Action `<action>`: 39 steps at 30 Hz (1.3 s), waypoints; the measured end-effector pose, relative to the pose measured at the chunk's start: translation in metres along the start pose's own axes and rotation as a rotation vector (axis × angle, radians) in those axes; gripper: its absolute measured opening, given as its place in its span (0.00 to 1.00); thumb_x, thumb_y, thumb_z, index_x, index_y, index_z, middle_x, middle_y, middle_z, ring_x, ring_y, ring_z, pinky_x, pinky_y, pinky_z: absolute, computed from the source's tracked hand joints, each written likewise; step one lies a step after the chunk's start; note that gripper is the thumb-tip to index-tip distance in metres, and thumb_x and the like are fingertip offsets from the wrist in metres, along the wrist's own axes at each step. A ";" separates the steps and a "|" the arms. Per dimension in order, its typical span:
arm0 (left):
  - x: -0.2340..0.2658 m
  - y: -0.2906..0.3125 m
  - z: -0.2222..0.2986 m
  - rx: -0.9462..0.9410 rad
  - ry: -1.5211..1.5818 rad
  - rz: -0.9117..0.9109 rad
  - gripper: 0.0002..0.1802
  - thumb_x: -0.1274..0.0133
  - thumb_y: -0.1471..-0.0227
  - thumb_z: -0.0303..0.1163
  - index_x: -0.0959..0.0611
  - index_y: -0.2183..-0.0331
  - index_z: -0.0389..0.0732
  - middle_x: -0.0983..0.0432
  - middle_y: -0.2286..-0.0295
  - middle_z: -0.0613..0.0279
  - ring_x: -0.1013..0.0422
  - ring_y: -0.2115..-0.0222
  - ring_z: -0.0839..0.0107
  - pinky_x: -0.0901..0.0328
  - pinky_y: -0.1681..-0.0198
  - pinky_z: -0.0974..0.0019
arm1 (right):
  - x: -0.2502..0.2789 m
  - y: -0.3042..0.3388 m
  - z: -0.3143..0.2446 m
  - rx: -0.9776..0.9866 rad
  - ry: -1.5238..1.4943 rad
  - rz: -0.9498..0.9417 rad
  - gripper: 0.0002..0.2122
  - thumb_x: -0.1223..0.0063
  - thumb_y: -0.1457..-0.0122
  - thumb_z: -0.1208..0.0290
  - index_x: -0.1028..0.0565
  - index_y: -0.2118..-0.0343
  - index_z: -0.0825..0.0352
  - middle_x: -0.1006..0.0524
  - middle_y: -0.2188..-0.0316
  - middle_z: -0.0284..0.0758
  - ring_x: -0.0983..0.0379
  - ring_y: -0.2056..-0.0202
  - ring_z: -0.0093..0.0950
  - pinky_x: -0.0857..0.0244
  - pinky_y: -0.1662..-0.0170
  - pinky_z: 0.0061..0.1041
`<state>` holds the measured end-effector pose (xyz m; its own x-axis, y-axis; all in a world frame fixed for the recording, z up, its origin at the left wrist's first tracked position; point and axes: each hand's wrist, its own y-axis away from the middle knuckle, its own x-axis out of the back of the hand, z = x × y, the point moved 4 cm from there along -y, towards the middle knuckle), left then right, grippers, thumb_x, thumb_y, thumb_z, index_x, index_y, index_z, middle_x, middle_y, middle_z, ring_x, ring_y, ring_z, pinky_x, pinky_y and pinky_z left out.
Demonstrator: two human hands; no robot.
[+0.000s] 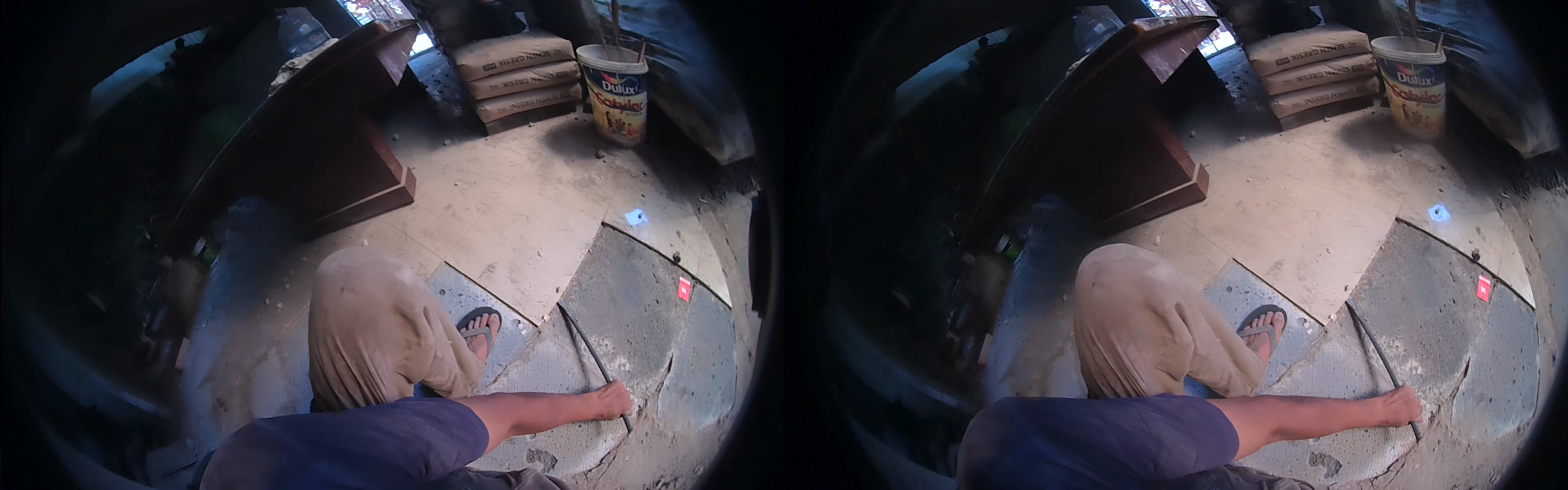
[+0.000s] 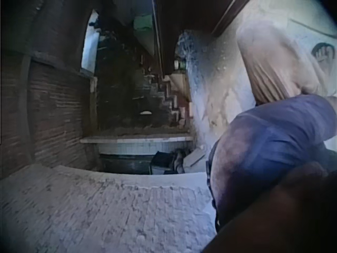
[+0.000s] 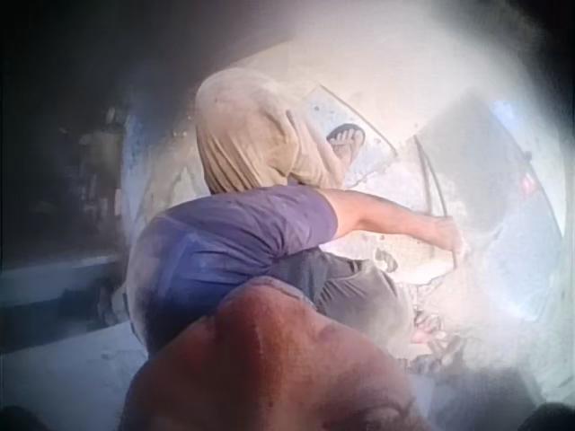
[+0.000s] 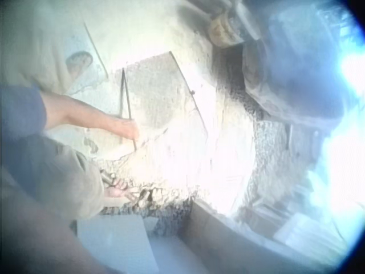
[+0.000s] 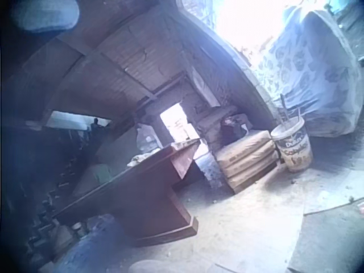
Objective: The person uses a hammer and a metal rod to chip away and remove pieces of floor tiles from a concrete surface.
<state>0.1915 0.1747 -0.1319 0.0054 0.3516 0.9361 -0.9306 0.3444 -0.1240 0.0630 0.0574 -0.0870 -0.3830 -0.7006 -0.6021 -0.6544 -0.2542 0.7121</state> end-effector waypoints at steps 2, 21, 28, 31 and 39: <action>0.000 0.004 -0.008 -0.053 -0.067 0.041 0.07 0.48 0.62 0.32 0.16 0.83 0.46 0.20 0.80 0.54 0.21 0.75 0.56 0.30 0.74 0.53 | 0.014 0.005 0.001 -0.019 -0.085 -0.066 0.16 0.50 0.36 0.54 0.36 0.76 0.56 0.41 0.85 0.24 0.49 0.88 0.17 0.49 0.87 0.19; 0.036 0.007 -0.005 0.023 0.099 -0.159 0.09 0.49 0.44 0.33 0.15 0.69 0.44 0.20 0.75 0.53 0.21 0.72 0.56 0.29 0.67 0.53 | -0.005 0.053 0.004 0.042 -0.272 -0.110 0.05 0.51 0.34 0.69 0.34 0.67 0.57 0.41 0.87 0.21 0.46 0.90 0.12 0.48 0.90 0.15; 0.046 0.002 -0.004 0.032 0.089 -0.227 0.09 0.48 0.45 0.32 0.14 0.67 0.44 0.20 0.75 0.53 0.21 0.72 0.57 0.30 0.68 0.52 | 0.044 0.086 -0.063 0.491 -0.333 0.106 0.10 0.56 0.32 0.69 0.35 0.72 0.60 0.41 0.86 0.22 0.47 0.89 0.12 0.48 0.89 0.16; 0.043 0.001 0.001 0.022 0.107 -0.188 0.09 0.48 0.45 0.32 0.14 0.66 0.45 0.19 0.75 0.53 0.21 0.72 0.57 0.30 0.68 0.52 | 0.052 0.059 -0.070 0.718 -0.430 0.132 0.09 0.53 0.33 0.69 0.35 0.71 0.61 0.41 0.87 0.21 0.46 0.89 0.12 0.47 0.90 0.16; 0.036 0.006 -0.005 0.067 0.128 -0.213 0.09 0.47 0.48 0.32 0.14 0.67 0.44 0.19 0.73 0.51 0.21 0.69 0.54 0.30 0.64 0.52 | 0.030 0.067 -0.024 0.095 -0.341 -0.148 0.09 0.57 0.32 0.70 0.36 0.72 0.61 0.42 0.86 0.23 0.47 0.88 0.13 0.47 0.88 0.17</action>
<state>0.1878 0.1935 -0.1004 0.2462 0.3860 0.8890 -0.9256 0.3656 0.0976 0.0235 0.0031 -0.0488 -0.4643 -0.3944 -0.7930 -0.7706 -0.2615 0.5812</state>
